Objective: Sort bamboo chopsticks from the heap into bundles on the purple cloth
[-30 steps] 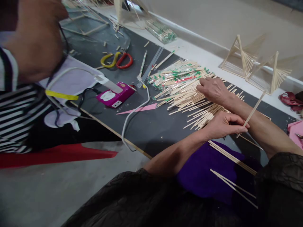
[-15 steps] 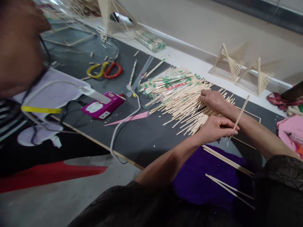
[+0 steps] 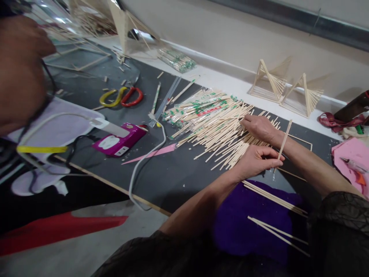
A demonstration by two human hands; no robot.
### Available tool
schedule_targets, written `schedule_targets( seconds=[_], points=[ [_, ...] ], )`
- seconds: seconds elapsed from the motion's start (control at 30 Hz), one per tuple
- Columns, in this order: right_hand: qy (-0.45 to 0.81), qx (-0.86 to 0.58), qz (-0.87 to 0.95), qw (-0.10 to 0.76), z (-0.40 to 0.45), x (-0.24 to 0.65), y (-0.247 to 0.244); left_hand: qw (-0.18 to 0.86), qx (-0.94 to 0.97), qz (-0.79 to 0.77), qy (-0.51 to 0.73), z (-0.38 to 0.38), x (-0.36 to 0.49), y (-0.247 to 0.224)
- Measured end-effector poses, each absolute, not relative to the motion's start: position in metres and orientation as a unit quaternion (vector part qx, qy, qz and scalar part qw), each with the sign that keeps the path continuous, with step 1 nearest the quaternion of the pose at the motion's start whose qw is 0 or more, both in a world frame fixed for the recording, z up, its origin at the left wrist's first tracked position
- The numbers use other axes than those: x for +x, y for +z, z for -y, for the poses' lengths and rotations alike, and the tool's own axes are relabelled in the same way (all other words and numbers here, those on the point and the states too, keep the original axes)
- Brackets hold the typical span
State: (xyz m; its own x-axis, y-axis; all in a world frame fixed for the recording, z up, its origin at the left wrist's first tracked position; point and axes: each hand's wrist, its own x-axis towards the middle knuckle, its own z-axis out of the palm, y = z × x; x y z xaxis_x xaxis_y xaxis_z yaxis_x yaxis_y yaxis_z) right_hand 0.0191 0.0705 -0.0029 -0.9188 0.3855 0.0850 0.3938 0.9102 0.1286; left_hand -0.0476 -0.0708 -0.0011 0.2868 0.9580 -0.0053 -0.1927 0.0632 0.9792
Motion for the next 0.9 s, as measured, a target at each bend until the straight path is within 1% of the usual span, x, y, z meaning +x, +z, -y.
schedule_targets(
  seconds=[0.07,0.13,0.23,0.3,0.33,0.4,0.47,0.57,0.77,0.9],
  points=[
    [-0.041,-0.213,0.975,0.053,-0.072,0.021,-0.004,0.627,0.500,-0.377,0.464,0.071,-0.048,-0.001],
    [-0.009,-0.233,0.967,0.099,-0.076,0.025,0.000,0.630,0.496,-0.378,0.463,0.071,-0.048,-0.001],
    [0.053,-0.292,0.927,0.227,-0.084,0.030,0.014,0.627,0.499,-0.384,0.459,0.071,-0.048,0.000],
    [0.150,-0.351,0.866,0.323,-0.090,0.033,0.023,0.620,0.502,-0.393,0.457,0.071,-0.048,0.001],
    [0.210,-0.376,0.829,0.357,-0.092,0.033,0.027,0.617,0.504,-0.397,0.456,0.071,-0.048,0.001],
    [0.335,-0.410,0.750,0.397,-0.095,0.031,0.032,0.613,0.507,-0.405,0.451,0.070,-0.048,0.000],
    [0.429,-0.428,0.682,0.410,-0.095,0.029,0.033,0.612,0.506,-0.409,0.449,0.070,-0.048,-0.001],
    [0.502,-0.452,0.615,0.406,-0.093,0.026,0.030,0.618,0.495,-0.408,0.455,0.070,-0.048,-0.002],
    [0.547,-0.457,0.586,0.386,-0.090,0.027,0.027,0.623,0.467,-0.411,0.475,0.070,-0.050,-0.001],
    [0.551,-0.434,0.604,0.379,-0.085,0.035,0.035,0.579,0.394,-0.455,0.551,0.061,-0.060,-0.001]
  ],
)
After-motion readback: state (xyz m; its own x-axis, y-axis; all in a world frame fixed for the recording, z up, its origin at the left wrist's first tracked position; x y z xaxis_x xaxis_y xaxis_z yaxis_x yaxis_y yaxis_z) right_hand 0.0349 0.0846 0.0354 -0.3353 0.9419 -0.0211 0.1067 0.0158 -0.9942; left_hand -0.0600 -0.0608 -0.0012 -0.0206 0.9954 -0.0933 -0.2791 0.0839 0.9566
